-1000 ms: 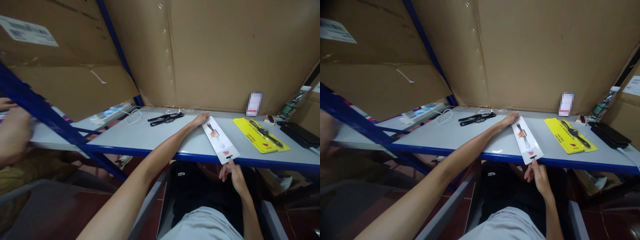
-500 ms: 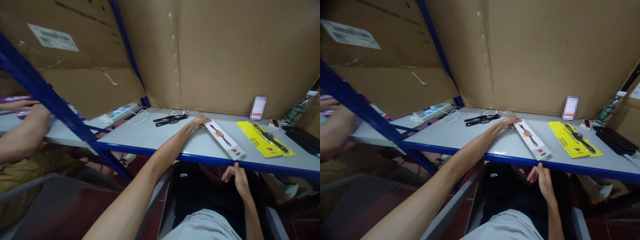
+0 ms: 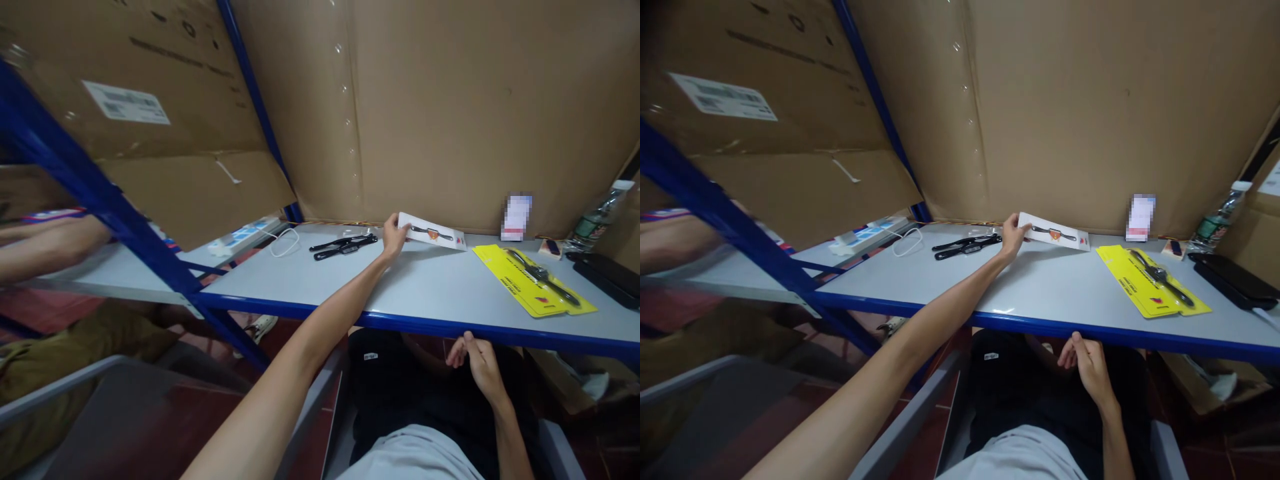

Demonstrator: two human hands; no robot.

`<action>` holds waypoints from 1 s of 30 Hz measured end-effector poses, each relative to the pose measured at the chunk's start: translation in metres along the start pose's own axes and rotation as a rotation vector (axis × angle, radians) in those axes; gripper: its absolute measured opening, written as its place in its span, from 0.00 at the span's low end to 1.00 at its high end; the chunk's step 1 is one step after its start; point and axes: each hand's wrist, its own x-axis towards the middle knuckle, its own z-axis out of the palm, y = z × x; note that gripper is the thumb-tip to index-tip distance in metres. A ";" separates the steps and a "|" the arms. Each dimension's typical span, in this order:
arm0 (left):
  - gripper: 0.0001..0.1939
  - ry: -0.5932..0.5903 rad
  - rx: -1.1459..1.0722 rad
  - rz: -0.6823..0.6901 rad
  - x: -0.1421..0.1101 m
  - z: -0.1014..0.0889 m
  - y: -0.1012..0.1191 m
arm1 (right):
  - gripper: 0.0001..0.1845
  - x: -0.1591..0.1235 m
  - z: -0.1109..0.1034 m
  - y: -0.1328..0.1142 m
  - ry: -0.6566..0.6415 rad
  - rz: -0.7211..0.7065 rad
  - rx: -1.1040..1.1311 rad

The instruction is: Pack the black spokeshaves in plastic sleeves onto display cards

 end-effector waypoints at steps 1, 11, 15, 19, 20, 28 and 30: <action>0.06 -0.010 -0.023 0.060 -0.003 0.002 0.003 | 0.43 0.000 0.000 0.000 0.003 0.001 0.001; 0.17 -0.508 0.367 0.373 -0.077 0.013 0.058 | 0.42 0.000 0.000 0.001 0.025 0.008 -0.009; 0.17 -0.784 0.487 0.507 -0.104 0.019 0.068 | 0.41 0.000 0.002 -0.001 0.034 0.014 -0.009; 0.14 -0.925 0.596 0.694 -0.117 0.024 0.060 | 0.41 0.000 0.005 -0.003 0.026 0.016 -0.009; 0.14 -0.948 0.627 0.732 -0.118 0.025 0.057 | 0.42 0.000 0.006 -0.003 0.021 0.018 -0.007; 0.17 -0.982 0.804 0.848 -0.120 0.026 0.054 | 0.41 0.000 0.007 -0.007 -0.010 0.029 -0.010; 0.17 -0.954 0.857 0.866 -0.119 0.024 0.057 | 0.40 -0.001 0.007 -0.008 -0.031 0.045 -0.009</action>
